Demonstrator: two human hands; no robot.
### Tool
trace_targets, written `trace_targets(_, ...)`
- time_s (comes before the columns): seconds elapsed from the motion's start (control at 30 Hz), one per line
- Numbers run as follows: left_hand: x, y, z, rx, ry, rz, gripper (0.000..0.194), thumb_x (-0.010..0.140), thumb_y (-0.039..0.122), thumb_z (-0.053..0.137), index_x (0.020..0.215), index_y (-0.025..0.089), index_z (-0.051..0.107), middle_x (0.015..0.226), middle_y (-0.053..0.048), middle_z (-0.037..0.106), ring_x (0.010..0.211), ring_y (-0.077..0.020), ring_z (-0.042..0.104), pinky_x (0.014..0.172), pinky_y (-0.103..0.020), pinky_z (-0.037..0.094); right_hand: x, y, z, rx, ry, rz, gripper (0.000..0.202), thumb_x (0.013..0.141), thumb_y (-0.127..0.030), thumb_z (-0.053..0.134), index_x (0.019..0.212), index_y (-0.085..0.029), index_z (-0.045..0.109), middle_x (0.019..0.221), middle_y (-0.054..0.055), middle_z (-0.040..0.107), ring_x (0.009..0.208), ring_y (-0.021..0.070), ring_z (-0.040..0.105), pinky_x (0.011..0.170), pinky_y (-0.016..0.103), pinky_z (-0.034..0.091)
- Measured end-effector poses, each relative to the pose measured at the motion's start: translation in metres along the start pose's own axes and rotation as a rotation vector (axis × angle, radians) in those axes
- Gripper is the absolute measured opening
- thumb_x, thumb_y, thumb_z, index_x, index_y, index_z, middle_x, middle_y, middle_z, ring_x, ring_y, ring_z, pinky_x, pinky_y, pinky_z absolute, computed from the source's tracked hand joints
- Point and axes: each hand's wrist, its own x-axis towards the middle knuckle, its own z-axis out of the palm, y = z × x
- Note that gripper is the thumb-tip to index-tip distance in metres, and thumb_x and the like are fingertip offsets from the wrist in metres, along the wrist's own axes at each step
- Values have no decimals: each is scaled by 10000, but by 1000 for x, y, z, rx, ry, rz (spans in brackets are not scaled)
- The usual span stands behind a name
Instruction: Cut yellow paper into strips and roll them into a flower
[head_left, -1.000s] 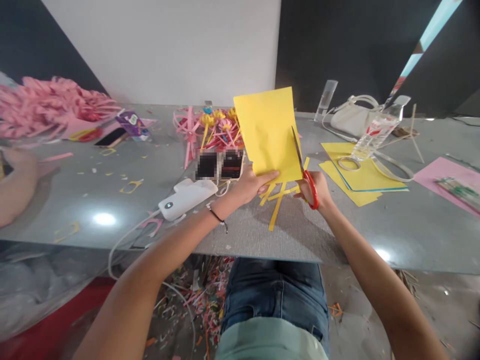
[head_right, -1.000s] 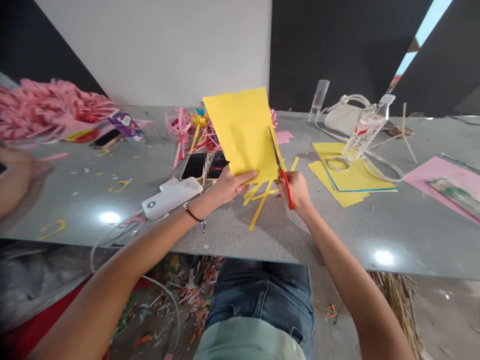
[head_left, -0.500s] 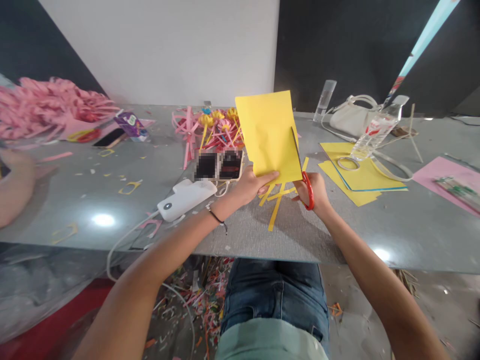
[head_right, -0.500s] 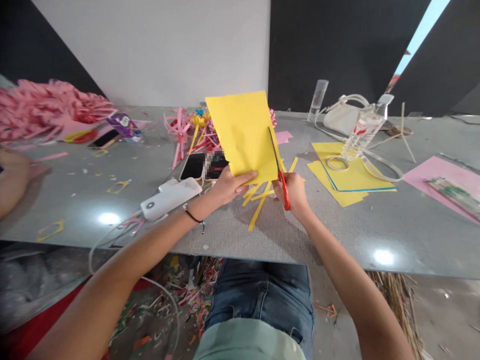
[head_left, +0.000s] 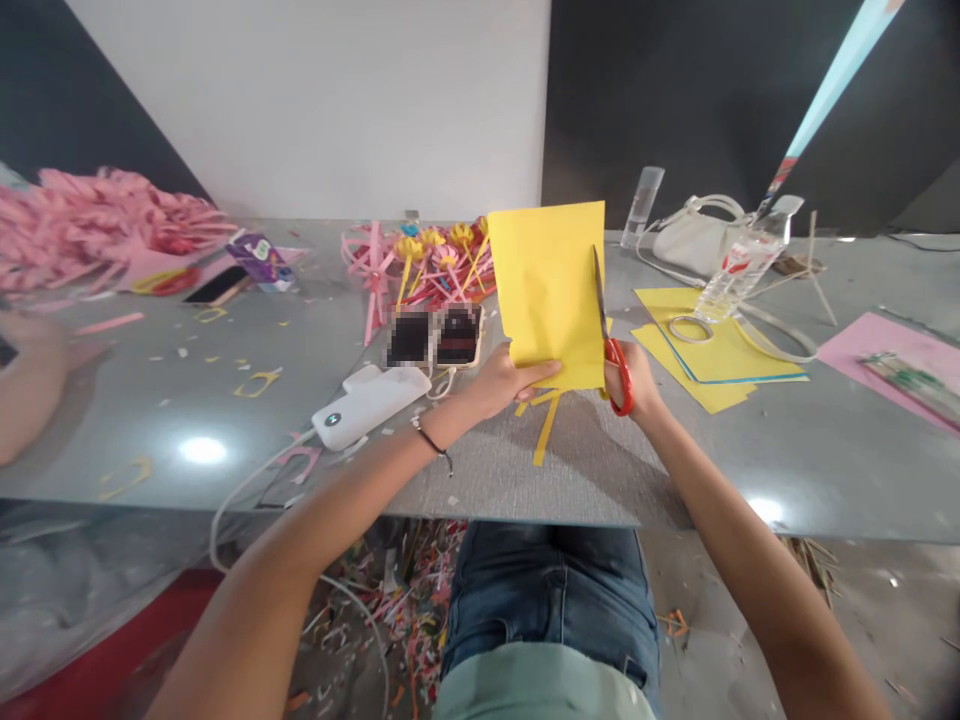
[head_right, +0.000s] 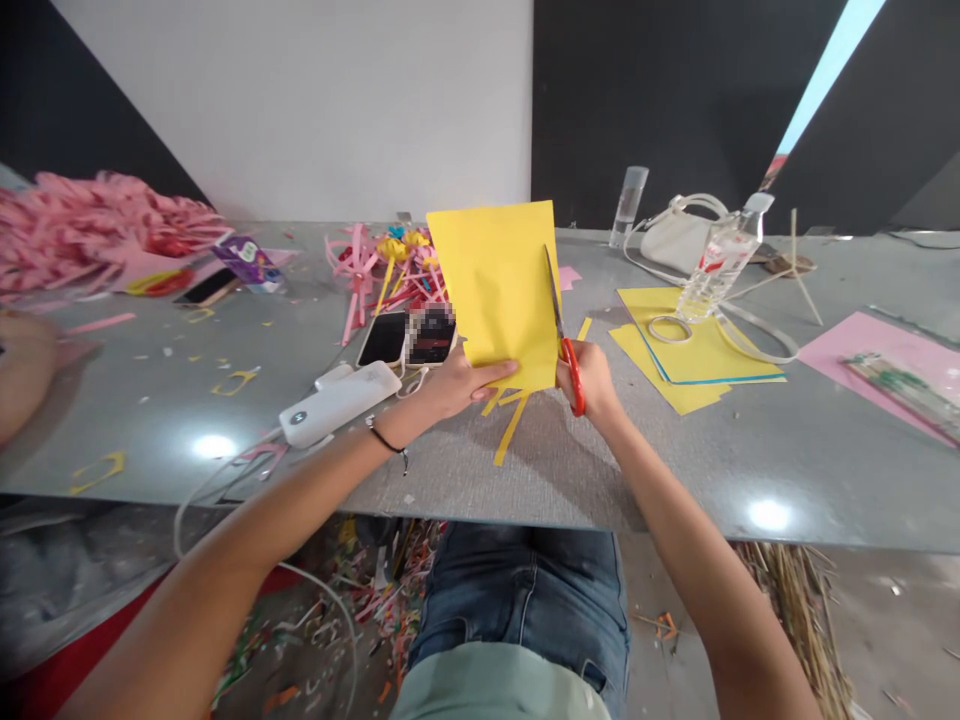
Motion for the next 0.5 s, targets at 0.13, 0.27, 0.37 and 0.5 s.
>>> trace_targets(0.13,-3,3,5,20,-34,-19,372,787,436,906,889,177,659,656,23,565,411,-20,300,379,-220,273,3,9,1,-13,11,-55,358,823,-475,605,626,-238,420,568,-19,454,561,143,429,509,272,311)
trace_targets(0.27,-5,5,8,27,-52,-25,351,816,442,884,924,193,661,620,56,534,409,-28,312,393,-208,263,4,13,1,-17,28,-46,433,825,-564,592,613,-247,389,551,-15,441,555,147,427,508,277,302)
trace_targets(0.37,-5,3,7,52,-68,-43,360,828,482,873,898,203,657,562,79,486,398,-36,298,402,-212,269,2,11,1,-24,20,-40,419,825,-567,568,608,-252,397,530,-5,464,539,154,438,497,283,302)
trace_targets(0.5,-5,1,7,58,-54,-41,372,825,493,875,874,200,651,600,64,531,401,-30,295,409,-216,252,1,8,0,-37,32,-39,383,801,-539,543,604,-254,382,513,7,470,539,158,425,485,288,300)
